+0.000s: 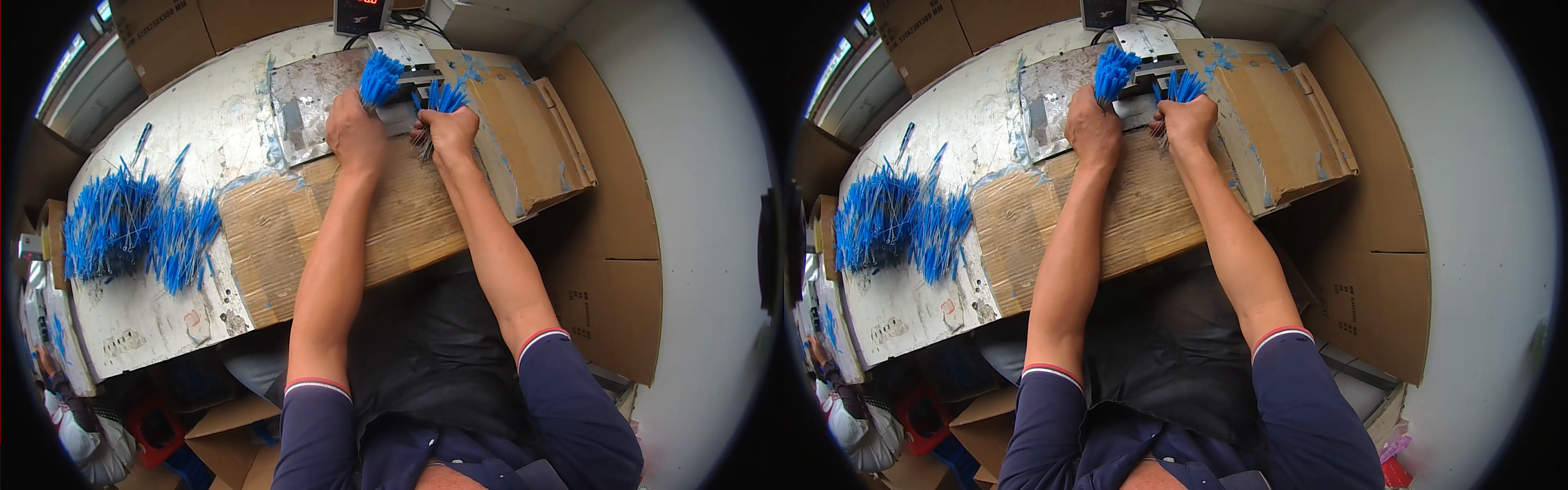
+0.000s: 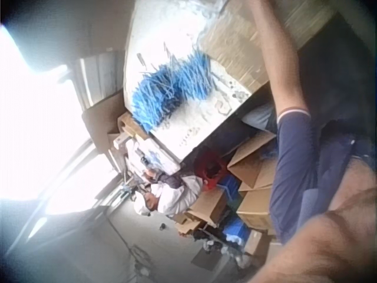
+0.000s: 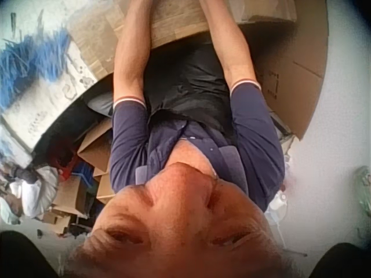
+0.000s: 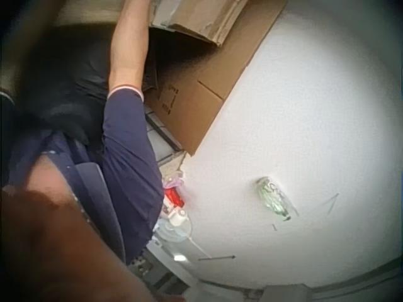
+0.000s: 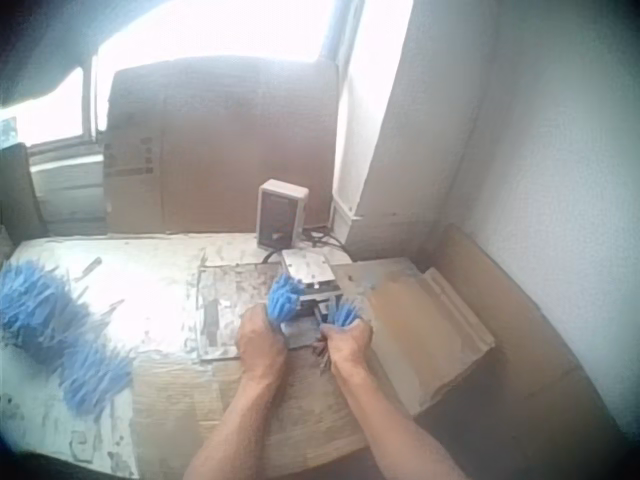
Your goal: The person is using a machine to assemble or press components into blue brushes at a workbench.
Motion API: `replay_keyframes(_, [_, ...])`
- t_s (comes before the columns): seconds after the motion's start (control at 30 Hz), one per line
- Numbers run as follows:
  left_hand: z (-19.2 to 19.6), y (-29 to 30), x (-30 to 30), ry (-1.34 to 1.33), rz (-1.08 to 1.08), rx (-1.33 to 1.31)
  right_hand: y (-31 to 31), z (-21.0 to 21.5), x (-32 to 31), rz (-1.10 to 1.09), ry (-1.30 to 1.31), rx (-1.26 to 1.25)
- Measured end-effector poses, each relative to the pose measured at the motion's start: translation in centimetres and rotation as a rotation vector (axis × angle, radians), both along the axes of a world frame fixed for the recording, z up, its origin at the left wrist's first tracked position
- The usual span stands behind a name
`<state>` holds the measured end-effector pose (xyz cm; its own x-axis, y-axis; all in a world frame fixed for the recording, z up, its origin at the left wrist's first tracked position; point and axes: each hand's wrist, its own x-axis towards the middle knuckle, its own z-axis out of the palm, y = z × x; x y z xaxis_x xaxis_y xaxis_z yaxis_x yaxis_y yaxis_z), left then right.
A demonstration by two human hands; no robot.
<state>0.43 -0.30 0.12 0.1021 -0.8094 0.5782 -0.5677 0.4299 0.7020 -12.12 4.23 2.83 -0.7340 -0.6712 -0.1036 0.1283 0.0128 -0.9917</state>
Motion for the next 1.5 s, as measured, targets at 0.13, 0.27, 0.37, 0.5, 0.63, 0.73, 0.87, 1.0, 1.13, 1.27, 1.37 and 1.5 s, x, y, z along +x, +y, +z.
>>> replay_keyframes(0.13, [0.1,0.1,-0.1,0.034,-0.030,-0.034,-0.6,0.0,0.2,-0.039,0.024,-0.031])
replay_keyframes(0.27, [-0.2,-0.2,0.0,0.001,-0.009,-0.073,-0.7,0.3,0.5,-0.040,0.053,0.010])
replay_keyframes(0.37, [0.0,0.0,-0.4,0.007,-0.028,-0.060,-0.6,0.2,0.0,-0.047,-0.012,-0.037])
replay_keyframes(0.5, [-0.1,0.0,0.1,-0.011,-0.033,-0.060,0.1,1.2,0.6,-0.015,-0.275,-0.084])
replay_keyframes(0.63, [0.1,0.2,-0.1,-0.057,-0.104,0.008,0.9,0.8,0.5,0.040,-0.285,-0.196])
replay_keyframes(0.73, [0.1,0.1,-0.1,-0.080,-0.129,0.022,1.4,0.5,0.4,0.082,-0.283,-0.228])
replay_keyframes(0.87, [0.2,0.1,-0.1,-0.090,-0.147,0.050,2.1,0.1,0.0,0.096,-0.258,-0.173])
replay_keyframes(1.0, [0.2,0.3,0.0,-0.106,-0.137,0.048,2.9,0.4,-0.5,0.153,-0.161,-0.082])
replay_keyframes(1.13, [0.3,0.5,0.0,-0.171,-0.136,0.006,3.1,0.7,-0.7,0.206,-0.100,-0.044])
replay_keyframes(1.27, [0.2,0.5,-0.1,-0.261,-0.119,-0.023,2.7,0.8,-0.5,0.193,-0.025,0.010])
replay_keyframes(1.37, [0.1,0.4,-0.1,-0.236,-0.064,-0.009,2.0,1.0,-0.4,0.164,0.022,0.055])
replay_keyframes(1.5, [0.3,0.2,-0.1,-0.129,0.010,0.015,1.2,1.2,-0.4,0.148,0.050,0.117])
